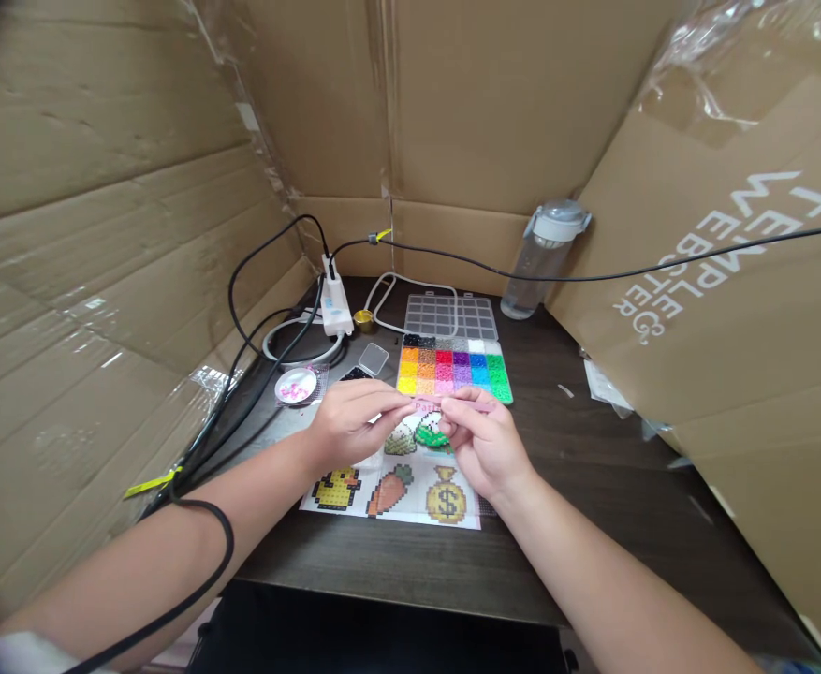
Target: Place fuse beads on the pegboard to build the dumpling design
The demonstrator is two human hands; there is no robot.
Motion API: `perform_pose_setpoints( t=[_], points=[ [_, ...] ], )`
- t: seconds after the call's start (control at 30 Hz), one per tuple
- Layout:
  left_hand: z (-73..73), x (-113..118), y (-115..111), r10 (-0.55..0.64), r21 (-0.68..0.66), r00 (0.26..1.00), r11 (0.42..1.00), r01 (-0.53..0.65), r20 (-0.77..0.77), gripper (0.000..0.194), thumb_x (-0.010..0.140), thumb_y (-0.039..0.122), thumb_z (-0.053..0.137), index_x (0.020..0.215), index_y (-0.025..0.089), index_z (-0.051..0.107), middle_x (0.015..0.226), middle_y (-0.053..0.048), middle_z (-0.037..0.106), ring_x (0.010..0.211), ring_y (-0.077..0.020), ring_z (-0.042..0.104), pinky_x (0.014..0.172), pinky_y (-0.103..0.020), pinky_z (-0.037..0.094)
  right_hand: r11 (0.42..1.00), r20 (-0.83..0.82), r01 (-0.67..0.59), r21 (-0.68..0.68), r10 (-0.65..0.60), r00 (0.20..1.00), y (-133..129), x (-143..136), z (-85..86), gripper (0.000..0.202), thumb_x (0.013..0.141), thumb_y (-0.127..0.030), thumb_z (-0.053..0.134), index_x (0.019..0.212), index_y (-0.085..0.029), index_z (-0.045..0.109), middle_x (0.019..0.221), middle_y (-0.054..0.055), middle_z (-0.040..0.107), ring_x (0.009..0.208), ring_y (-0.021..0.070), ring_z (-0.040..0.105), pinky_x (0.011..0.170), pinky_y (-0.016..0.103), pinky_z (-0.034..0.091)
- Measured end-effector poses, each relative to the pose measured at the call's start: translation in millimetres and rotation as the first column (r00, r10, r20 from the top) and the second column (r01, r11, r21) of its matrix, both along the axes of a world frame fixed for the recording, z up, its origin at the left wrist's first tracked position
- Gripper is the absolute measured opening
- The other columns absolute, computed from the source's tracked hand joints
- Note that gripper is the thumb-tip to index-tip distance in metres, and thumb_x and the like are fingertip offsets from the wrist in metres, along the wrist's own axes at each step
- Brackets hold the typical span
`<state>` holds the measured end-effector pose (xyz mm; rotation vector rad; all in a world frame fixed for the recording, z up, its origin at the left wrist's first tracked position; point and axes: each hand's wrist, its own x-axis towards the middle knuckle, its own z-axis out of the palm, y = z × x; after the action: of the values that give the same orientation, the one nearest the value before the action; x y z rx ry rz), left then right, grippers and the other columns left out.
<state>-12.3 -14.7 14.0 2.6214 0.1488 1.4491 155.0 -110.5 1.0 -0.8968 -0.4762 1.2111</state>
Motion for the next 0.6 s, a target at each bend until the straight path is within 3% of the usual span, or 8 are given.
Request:
perform_pose_setpoints(
  t=[0.6],
  points=[
    [3.0, 0.8, -0.6, -0.001, 0.02, 1.0, 1.0, 0.0, 0.028, 0.005, 0.089, 0.016, 0.063, 0.089, 0.015, 0.069, 0.076, -0.004, 0.074, 0.066, -0.0129, 0.068, 0.062, -0.025, 0.056, 1.0, 0.001, 0.027, -0.004, -0.027, 1.0, 0.4, 0.8, 0.9, 0.03, 0.061, -0.018, 0.086, 0.077, -0.02, 0.061, 0.062, -0.005, 0.066, 0.051, 0.0063, 0.058, 0.049, 0.016, 0.049]
  ],
)
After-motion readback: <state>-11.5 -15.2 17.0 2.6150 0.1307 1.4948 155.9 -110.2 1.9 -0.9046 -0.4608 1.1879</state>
